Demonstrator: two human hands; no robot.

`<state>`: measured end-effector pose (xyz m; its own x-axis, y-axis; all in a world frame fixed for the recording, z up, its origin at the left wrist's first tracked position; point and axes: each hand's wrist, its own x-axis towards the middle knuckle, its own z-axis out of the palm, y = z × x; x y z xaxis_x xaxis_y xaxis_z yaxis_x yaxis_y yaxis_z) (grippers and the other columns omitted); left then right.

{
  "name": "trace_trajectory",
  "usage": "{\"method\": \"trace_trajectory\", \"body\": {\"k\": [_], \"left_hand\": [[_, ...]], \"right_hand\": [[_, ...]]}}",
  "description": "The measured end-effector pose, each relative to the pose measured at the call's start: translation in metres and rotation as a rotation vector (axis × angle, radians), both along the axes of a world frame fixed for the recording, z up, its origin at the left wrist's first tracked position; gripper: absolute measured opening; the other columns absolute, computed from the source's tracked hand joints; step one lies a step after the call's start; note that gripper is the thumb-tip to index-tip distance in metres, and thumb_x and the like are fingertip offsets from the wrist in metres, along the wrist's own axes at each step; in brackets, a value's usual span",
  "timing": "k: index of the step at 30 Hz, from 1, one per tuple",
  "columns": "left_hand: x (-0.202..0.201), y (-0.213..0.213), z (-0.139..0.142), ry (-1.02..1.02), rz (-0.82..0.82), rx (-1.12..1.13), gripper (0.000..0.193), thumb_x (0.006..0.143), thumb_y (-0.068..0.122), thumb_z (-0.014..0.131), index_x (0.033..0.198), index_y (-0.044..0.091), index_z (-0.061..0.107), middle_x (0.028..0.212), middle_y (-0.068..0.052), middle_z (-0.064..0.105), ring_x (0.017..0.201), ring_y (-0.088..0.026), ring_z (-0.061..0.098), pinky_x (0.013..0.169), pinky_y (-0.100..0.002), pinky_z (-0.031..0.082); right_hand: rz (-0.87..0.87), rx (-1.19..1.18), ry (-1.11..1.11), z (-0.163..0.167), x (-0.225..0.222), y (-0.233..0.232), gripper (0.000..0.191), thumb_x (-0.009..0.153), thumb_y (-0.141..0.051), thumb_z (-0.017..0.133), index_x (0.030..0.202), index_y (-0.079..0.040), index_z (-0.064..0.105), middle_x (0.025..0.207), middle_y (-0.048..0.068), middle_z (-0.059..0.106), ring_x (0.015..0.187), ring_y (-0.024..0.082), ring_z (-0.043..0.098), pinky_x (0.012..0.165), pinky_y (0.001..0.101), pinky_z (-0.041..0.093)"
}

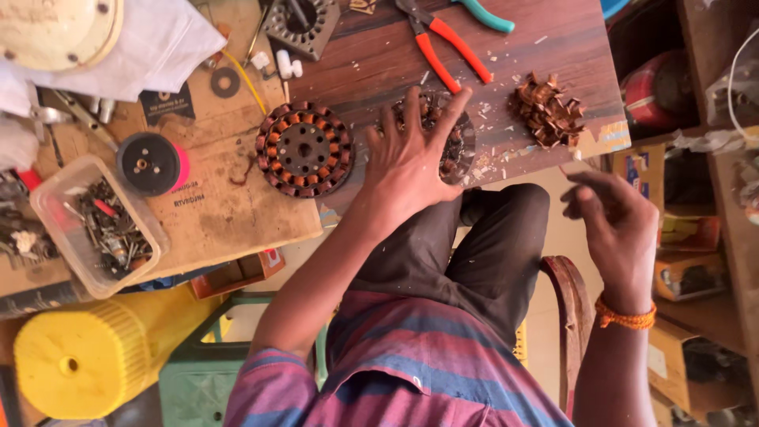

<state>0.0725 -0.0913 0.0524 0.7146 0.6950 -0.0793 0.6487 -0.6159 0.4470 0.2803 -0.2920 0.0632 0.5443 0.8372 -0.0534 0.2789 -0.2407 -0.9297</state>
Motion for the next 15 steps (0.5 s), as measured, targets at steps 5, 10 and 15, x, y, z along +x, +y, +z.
{"method": "trace_trajectory", "body": {"k": [5, 10, 15], "left_hand": [[0.000, 0.003, -0.003, -0.428, -0.030, -0.162, 0.138, 0.056, 0.054, 0.098, 0.162, 0.036, 0.012, 0.160, -0.031, 0.021, 0.145, -0.056, 0.036, 0.116, -0.064, 0.039], [0.003, 0.015, -0.037, -0.779, -0.083, -0.005, 0.133, 0.066, 0.063, 0.096, 0.165, 0.022, 0.016, 0.159, -0.020, 0.027, 0.152, -0.039, 0.034, 0.130, -0.053, 0.035], [-0.017, 0.009, -0.057, -0.774, 0.037, -0.048, 0.133, 0.068, 0.068, 0.093, 0.160, 0.009, 0.017, 0.161, -0.017, 0.032, 0.153, -0.030, 0.038, 0.131, -0.047, 0.036]], "right_hand": [[-0.214, 0.012, -0.042, -0.041, 0.006, -0.047, 0.014, 0.112, 0.001, 0.057, 0.118, 0.007, 0.068, 0.093, 0.008, 0.070, 0.085, 0.010, 0.066, 0.080, 0.0244, 0.055], [-0.299, 0.089, -0.139, -0.076, 0.014, -0.087, 0.012, 0.116, 0.003, 0.056, 0.116, 0.008, 0.068, 0.087, 0.009, 0.070, 0.078, 0.010, 0.067, 0.075, 0.0226, 0.054], [-0.298, 0.046, -0.175, -0.101, 0.022, -0.111, 0.012, 0.116, 0.004, 0.057, 0.116, 0.008, 0.068, 0.087, 0.009, 0.069, 0.078, 0.011, 0.068, 0.075, 0.0245, 0.054]]}}
